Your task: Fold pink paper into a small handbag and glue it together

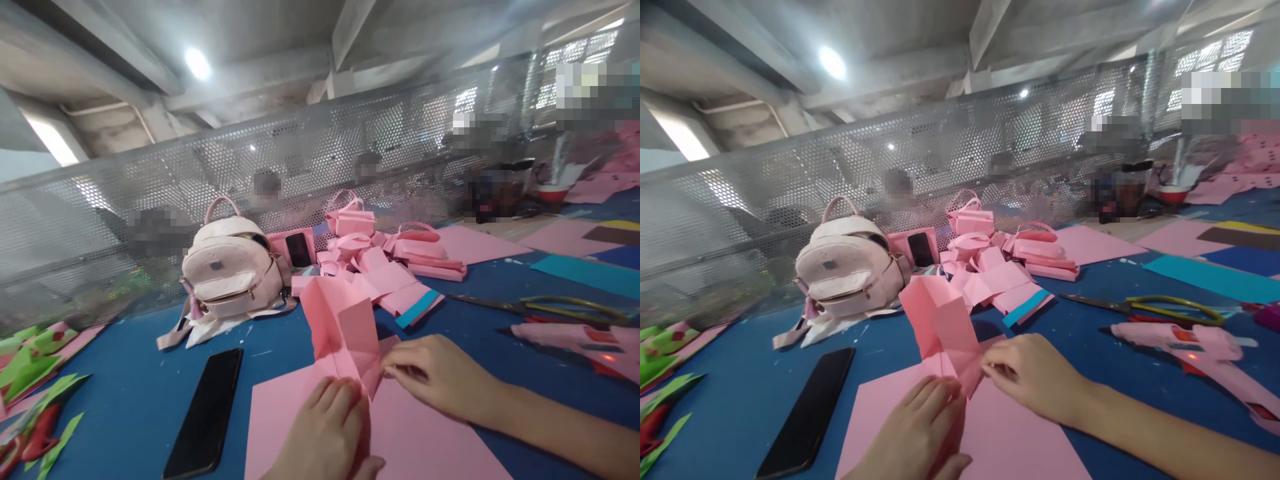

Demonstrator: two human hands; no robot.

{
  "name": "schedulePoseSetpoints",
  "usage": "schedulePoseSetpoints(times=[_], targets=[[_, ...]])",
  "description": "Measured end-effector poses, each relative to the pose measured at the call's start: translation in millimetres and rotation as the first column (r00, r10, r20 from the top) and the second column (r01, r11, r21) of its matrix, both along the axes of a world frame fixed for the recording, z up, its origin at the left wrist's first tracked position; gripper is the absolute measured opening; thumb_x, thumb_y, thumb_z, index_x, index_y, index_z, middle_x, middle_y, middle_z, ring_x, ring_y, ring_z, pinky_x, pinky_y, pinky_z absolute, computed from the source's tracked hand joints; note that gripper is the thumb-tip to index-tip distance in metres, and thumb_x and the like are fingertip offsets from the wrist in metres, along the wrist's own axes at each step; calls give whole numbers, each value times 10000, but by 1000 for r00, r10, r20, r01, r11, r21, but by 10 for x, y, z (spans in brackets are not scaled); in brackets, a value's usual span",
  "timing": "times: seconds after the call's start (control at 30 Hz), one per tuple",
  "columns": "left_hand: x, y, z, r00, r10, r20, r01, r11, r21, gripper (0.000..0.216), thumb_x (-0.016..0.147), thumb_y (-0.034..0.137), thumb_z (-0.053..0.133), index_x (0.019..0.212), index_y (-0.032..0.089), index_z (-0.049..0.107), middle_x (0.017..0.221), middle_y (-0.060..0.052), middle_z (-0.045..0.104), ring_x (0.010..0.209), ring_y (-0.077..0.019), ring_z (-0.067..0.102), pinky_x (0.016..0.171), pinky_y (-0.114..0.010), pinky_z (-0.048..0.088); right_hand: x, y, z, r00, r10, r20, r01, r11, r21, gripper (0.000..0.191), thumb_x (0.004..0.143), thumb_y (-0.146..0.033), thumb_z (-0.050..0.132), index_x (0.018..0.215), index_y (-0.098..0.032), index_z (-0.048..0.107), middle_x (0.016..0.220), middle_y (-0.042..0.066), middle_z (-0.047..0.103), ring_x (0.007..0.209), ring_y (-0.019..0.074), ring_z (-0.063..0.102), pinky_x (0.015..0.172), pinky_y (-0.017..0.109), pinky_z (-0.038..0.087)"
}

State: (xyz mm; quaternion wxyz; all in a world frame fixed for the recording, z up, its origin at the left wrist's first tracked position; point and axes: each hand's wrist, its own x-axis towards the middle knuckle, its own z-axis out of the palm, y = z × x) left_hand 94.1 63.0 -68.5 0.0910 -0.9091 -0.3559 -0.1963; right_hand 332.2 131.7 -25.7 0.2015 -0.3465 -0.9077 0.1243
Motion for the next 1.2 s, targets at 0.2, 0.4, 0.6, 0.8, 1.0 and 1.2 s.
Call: schedulePoseSetpoints(times=[0.2,0.4,0.6,0.8,1.0,1.2], targets=[[35,115,5,993,84,85,-81,996,-39,350,876,39,451,1158,173,607,1133,-108,706,990,-255,674,928,-413,539,97,69,47,986,-163,-47,164,986,31,280,927,-244,463,807,-219,715,677,18,699,595,162,604,575,265,362],[-117,141,246,983,85,163,-23,936,-352,392,967,101,374,1255,272,578,1249,-48,648,1081,-223,600,963,-375,507,79,24,-31,995,-94,24,95,995,-39,235,898,-224,514,778,-239,716,713,-14,714,624,150,613,582,256,330],[-132,112,342,983,62,175,21,899,-437,497,918,2,370,1271,288,572,1274,-25,619,1134,-196,547,1056,-371,410,30,23,-72,992,-118,47,124,982,-140,204,894,-320,581,794,-233,736,716,-7,731,644,165,643,574,248,327],[-157,84,364,985,60,161,21,888,-460,421,971,63,387,1250,307,588,1248,-13,628,1122,-176,555,1069,-364,374,-52,75,-143,975,-204,86,212,973,-91,331,879,-431,622,661,-184,653,653,16,707,601,179,643,533,253,288],[-89,119,277,961,178,211,-74,902,-425,93,864,198,672,951,229,681,1077,-23,680,1010,-212,593,904,-329,443,-12,-112,20,978,-148,145,156,987,-45,257,909,-325,559,697,-210,648,678,3,711,634,182,653,533,267,252],[41,275,314,910,324,259,-172,863,-475,157,764,184,735,657,185,620,751,-6,620,769,-188,586,702,-283,419,687,-467,60,951,-280,130,290,955,-59,312,896,-339,553,605,-228,564,612,9,669,595,191,636,522,286,309]])
